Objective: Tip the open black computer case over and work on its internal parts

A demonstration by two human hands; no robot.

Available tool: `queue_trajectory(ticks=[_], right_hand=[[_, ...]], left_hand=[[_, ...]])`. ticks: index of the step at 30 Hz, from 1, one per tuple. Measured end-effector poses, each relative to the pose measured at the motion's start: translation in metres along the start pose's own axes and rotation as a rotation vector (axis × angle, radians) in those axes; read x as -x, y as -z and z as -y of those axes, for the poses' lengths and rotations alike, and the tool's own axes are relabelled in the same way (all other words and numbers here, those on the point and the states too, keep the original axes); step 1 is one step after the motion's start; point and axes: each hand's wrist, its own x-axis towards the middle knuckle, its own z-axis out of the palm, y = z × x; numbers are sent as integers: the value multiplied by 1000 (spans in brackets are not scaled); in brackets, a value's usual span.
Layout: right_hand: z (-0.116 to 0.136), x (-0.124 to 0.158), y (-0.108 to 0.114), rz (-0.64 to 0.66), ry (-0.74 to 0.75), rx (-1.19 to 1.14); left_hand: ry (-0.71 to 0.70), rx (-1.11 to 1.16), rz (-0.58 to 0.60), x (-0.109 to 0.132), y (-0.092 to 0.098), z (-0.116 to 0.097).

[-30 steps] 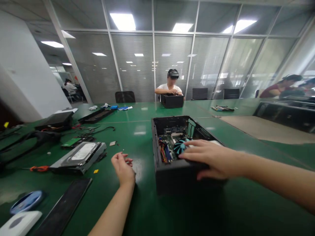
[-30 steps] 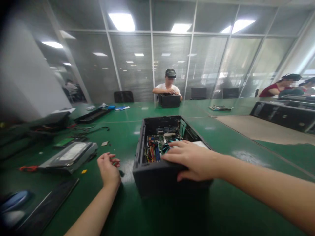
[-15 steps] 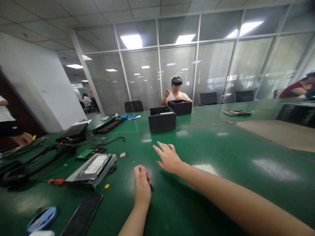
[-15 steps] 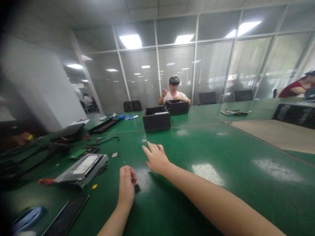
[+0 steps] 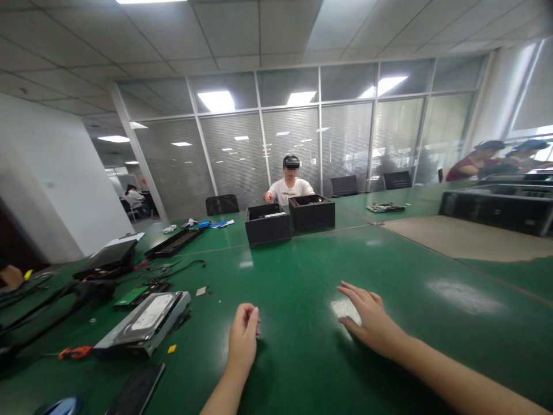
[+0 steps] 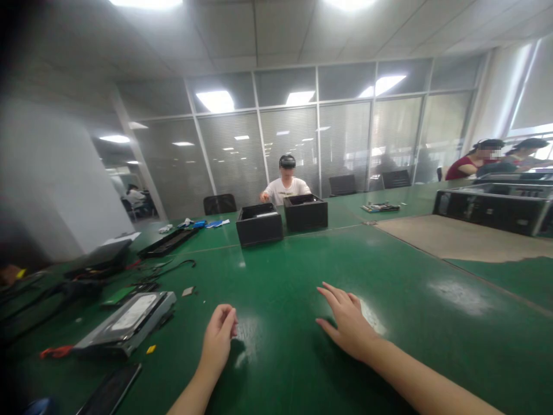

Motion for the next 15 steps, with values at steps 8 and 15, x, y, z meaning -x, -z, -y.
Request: queue_trajectory(ticks=[8,15], right_hand=[[-29,-28,86,-351,87,212],[-92,-117,85,-164,12,343]], left_hand=[[-3,-97,57,0,2,5],[-2,-139,82,-5,3,13]])
